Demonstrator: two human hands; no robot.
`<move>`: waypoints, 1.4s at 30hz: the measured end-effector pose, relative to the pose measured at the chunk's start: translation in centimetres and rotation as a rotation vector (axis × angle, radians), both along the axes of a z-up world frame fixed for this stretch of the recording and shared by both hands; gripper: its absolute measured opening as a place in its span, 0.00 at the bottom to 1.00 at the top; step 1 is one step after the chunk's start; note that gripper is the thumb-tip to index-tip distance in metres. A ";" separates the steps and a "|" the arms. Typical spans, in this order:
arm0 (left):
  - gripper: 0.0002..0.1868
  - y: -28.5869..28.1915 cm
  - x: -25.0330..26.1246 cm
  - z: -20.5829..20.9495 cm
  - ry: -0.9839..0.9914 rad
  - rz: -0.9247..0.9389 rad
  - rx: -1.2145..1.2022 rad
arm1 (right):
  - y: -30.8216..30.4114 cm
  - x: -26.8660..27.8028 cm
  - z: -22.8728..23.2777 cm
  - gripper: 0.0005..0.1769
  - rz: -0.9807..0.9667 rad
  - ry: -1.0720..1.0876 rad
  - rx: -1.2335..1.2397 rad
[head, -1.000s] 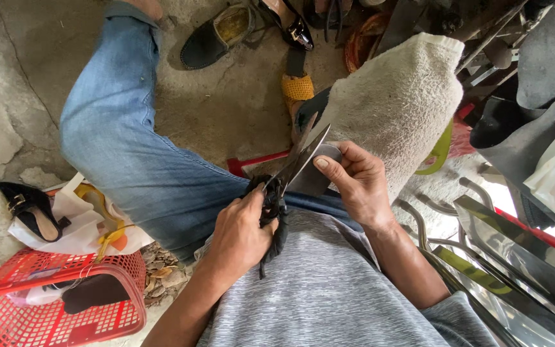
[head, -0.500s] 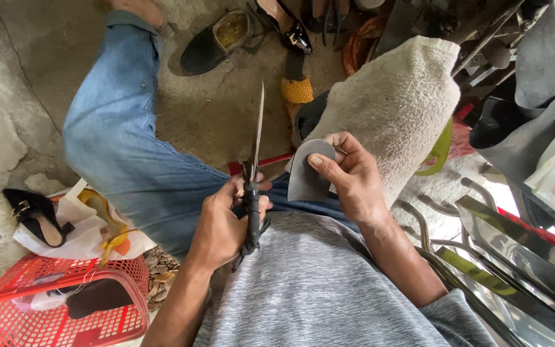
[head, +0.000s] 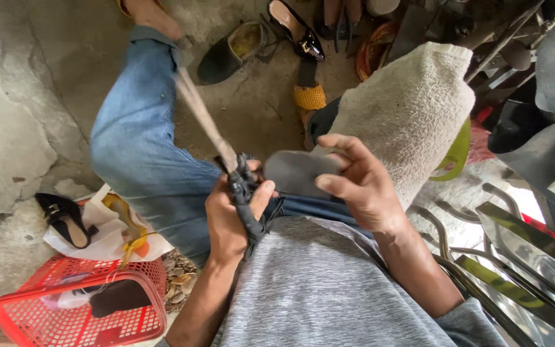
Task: Cutting a new sole material with scissors and fitting it onto a shoe for repair
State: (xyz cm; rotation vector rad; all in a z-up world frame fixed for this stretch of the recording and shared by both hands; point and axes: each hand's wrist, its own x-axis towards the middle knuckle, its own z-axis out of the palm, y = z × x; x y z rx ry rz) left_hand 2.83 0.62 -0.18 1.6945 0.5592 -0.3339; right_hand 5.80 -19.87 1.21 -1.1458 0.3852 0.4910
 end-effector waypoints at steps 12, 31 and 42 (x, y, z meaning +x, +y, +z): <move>0.22 -3.0 -0.6 3.0 0.118 -0.074 0.029 | 3.4 -2.4 -2.8 0.08 -0.474 -0.010 0.088; 0.37 1.0 -3.0 1.8 -0.050 -0.690 0.214 | 0.5 -0.5 -1.2 0.18 -0.346 0.022 0.132; 0.39 0.8 -2.9 2.1 -0.136 -0.726 0.234 | -0.5 -0.8 -1.0 0.20 -0.196 -0.004 0.077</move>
